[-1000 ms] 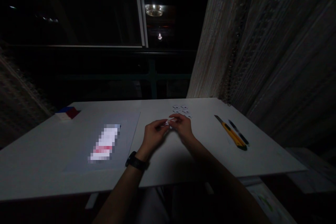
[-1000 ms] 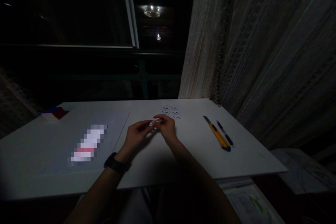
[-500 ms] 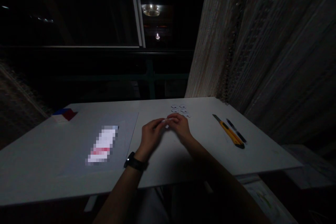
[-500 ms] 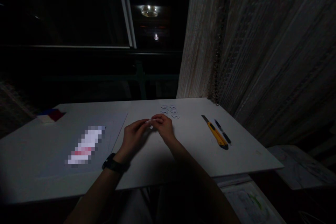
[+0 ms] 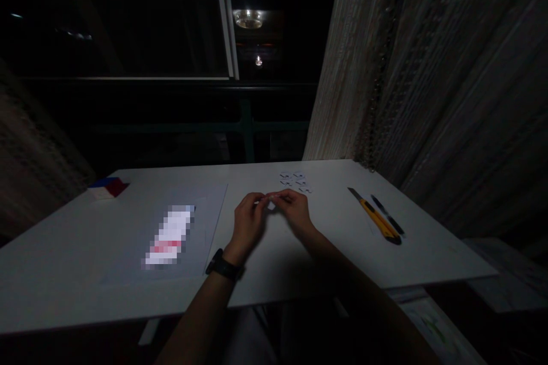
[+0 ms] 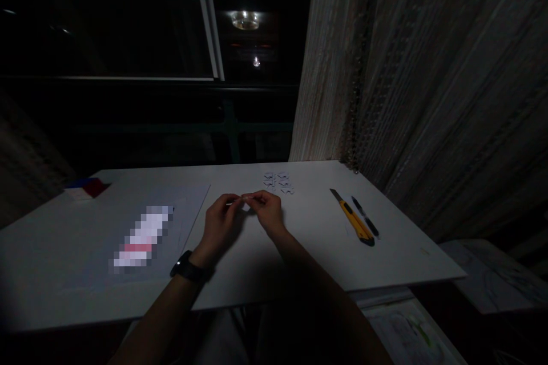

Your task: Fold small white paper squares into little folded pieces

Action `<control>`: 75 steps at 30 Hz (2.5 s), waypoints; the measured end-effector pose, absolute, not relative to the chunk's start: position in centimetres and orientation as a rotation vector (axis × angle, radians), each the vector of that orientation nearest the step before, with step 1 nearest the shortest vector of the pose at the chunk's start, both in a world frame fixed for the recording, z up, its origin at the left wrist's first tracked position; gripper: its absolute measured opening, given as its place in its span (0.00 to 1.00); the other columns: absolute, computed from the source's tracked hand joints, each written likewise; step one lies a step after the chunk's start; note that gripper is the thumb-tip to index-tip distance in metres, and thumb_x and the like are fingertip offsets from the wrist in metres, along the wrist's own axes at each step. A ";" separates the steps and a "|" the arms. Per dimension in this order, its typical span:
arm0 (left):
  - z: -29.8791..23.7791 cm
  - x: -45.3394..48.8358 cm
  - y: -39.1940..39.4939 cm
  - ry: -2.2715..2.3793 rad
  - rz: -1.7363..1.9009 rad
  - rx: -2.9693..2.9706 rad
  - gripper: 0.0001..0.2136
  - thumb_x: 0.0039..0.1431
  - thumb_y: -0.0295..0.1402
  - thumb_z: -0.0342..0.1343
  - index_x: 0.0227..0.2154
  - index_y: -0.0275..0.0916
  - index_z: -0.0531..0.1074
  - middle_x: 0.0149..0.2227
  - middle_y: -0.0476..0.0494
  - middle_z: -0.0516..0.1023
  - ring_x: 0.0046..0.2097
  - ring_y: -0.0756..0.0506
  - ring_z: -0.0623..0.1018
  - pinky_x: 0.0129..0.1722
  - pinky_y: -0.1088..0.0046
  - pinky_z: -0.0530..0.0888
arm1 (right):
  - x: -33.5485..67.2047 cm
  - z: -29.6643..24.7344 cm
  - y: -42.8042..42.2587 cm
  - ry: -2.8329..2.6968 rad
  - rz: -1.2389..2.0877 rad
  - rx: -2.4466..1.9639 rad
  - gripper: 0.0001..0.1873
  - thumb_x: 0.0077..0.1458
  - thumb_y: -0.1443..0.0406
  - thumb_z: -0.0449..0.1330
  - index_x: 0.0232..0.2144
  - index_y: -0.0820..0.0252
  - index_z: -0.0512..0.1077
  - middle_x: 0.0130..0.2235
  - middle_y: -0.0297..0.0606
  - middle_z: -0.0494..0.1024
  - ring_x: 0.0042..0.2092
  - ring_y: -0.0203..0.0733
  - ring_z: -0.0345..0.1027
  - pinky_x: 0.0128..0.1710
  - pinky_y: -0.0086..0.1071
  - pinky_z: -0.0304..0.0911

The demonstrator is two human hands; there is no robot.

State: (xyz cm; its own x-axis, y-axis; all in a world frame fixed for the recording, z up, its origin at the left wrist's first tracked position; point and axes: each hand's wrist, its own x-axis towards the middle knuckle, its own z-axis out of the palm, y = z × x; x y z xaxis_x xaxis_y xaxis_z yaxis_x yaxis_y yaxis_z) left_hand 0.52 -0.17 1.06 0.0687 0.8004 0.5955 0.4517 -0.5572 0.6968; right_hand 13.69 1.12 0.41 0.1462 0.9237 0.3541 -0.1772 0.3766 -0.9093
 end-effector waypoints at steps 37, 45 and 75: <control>1.2 1.3 0.1 1.151 1.625 1.383 0.12 0.40 0.34 0.62 0.29 0.36 0.71 0.23 0.49 0.75 0.27 0.49 0.75 0.29 0.73 0.72 | 12.5 0.1 0.6 -0.962 0.937 -0.934 0.14 0.29 0.61 0.69 0.21 0.61 0.71 0.20 0.32 0.73 0.24 0.35 0.66 0.26 0.30 0.62; 1.2 1.0 0.2 1.098 1.550 1.300 0.14 0.39 0.38 0.63 0.29 0.33 0.74 0.25 0.44 0.77 0.27 0.47 0.76 0.27 0.72 0.72 | 12.9 0.5 0.7 -0.955 1.026 -0.904 0.18 0.29 0.58 0.69 0.24 0.61 0.71 0.19 0.30 0.71 0.22 0.34 0.64 0.24 0.29 0.60; 1.2 0.6 0.3 1.055 1.474 1.224 0.15 0.37 0.37 0.65 0.29 0.32 0.76 0.28 0.38 0.79 0.30 0.45 0.77 0.31 0.71 0.71 | 13.1 -0.1 1.1 -1.039 1.056 -0.880 0.17 0.31 0.63 0.68 0.27 0.59 0.67 0.17 0.24 0.65 0.20 0.29 0.59 0.20 0.25 0.57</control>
State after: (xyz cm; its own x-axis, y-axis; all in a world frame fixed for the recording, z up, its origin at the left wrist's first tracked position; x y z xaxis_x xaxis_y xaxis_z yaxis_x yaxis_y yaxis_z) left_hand 0.63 0.29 1.20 -0.0837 0.9759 0.2014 -0.1245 -0.2107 0.9696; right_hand 13.10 1.08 -0.11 0.1484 0.9605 0.2354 -0.2511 0.2668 -0.9305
